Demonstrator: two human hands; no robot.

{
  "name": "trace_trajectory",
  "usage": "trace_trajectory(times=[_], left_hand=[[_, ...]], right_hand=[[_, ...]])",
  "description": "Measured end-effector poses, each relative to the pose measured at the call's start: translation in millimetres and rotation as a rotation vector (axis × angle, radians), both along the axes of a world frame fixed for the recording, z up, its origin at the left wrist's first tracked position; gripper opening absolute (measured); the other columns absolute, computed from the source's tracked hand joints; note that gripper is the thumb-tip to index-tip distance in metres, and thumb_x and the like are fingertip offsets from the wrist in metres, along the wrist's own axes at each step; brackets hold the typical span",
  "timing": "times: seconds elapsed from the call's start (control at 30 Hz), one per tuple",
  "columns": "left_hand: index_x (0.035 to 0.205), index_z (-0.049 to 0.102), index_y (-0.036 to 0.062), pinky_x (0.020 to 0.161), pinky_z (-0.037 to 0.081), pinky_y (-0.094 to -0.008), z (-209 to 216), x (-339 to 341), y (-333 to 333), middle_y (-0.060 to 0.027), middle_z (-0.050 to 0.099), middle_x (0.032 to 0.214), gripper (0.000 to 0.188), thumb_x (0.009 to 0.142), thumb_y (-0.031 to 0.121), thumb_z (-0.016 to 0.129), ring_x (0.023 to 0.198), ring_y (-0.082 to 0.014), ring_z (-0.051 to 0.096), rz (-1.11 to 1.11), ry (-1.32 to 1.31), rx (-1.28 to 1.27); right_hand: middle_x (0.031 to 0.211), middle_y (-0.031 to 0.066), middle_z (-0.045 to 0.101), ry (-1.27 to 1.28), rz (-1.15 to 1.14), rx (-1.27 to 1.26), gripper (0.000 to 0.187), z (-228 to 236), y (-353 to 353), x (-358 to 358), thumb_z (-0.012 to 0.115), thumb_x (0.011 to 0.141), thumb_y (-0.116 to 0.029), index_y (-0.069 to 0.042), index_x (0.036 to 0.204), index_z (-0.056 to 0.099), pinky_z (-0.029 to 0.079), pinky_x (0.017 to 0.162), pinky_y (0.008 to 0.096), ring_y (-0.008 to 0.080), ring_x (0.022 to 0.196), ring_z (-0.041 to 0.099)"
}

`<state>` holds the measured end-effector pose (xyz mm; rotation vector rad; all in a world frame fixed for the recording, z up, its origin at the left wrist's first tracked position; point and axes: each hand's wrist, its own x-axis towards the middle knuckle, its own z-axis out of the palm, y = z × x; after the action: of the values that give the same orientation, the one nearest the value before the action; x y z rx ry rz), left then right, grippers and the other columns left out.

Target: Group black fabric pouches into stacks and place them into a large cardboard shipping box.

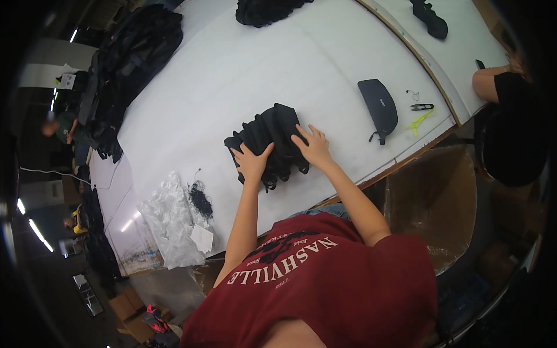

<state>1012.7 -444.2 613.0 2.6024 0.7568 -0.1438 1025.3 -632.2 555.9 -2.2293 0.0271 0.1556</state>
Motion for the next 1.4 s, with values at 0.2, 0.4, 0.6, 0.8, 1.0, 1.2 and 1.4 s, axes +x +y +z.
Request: trace_trajectory(times=[0.2,0.4,0.6,0.8,1.0,1.2,1.4], left_hand=[[0.138,0.03,0.0023,0.101,0.027,-0.0634,-2.8,-0.3,4.0,-0.0341,0.011,0.147,0.107,0.064,0.068,0.07,0.135,-0.0481,0.021,0.01,0.006,0.021],[0.138,0.031,0.0021,0.101,0.027,-0.063,-0.2,0.9,-0.7,-0.0341,0.01,0.147,0.105,0.065,0.066,0.071,0.135,-0.0479,0.021,0.002,0.019,0.008],[0.138,0.03,0.0012,0.102,0.026,-0.0628,0.4,-1.3,-1.3,-0.0343,0.01,0.147,0.106,0.065,0.066,0.07,0.135,-0.0475,0.021,0.007,0.03,0.014],[0.139,0.029,0.0011,0.102,0.026,-0.0623,0.4,3.2,-4.2,-0.0347,0.01,0.147,0.105,0.066,0.065,0.07,0.136,-0.0467,0.02,-0.011,0.022,-0.007],[0.137,0.032,0.0012,0.103,0.025,-0.0589,6.2,6.9,-1.3,-0.0343,0.012,0.146,0.1,0.067,0.062,0.072,0.136,-0.0459,0.02,-0.018,0.005,0.006],[0.132,0.038,-0.0017,0.101,0.032,-0.0525,-0.6,15.3,-4.9,-0.0307,0.022,0.145,0.095,0.065,0.054,0.077,0.129,-0.0462,0.033,-0.066,-0.052,0.073],[0.13,0.037,-0.0057,0.105,0.022,-0.0543,5.3,4.4,6.0,-0.0342,0.017,0.144,0.097,0.063,0.05,0.08,0.132,-0.0468,0.024,0.004,0.022,-0.005]], right_hand=[[0.136,0.0189,0.041,-0.411,-0.453,-0.413,0.049,8.2,-100.8,38.0,0.068,0.076,-0.022,-0.016,0.123,0.057,0.026,0.106,0.0491,0.0357,0.129,0.034],[0.12,0.0249,0.05,0.102,-0.621,-0.496,0.073,24.5,-194.9,44.5,0.069,0.074,-0.019,-0.006,0.138,0.036,0.036,0.098,0.0489,0.0392,0.113,0.048],[0.096,0.0137,0.052,-0.427,-0.421,0.004,0.056,37.5,-79.2,20.3,0.059,0.072,0.0,-0.013,0.126,0.054,0.047,0.077,0.039,0.0311,0.087,0.056],[0.114,0.0129,0.053,-0.254,-0.095,0.107,0.048,21.1,-23.0,10.9,0.068,0.081,-0.03,-0.012,0.124,0.057,0.041,0.093,0.0396,0.0306,0.106,0.051],[0.129,0.017,0.048,-0.019,-0.051,0.114,0.067,23.4,-35.2,24.2,0.07,0.08,-0.033,-0.009,0.137,0.043,0.033,0.104,0.0399,0.0332,0.123,0.041],[0.134,0.0202,0.045,0.304,0.056,0.497,0.076,25.4,-46.8,28.7,0.073,0.078,-0.038,-0.008,0.139,0.04,0.033,0.105,0.0405,0.0353,0.125,0.041],[0.114,0.0135,0.06,0.259,0.121,0.3,0.048,57.0,-67.7,145.7,0.067,0.085,-0.029,-0.008,0.126,0.055,0.042,0.095,0.0349,0.0245,0.107,0.057]])
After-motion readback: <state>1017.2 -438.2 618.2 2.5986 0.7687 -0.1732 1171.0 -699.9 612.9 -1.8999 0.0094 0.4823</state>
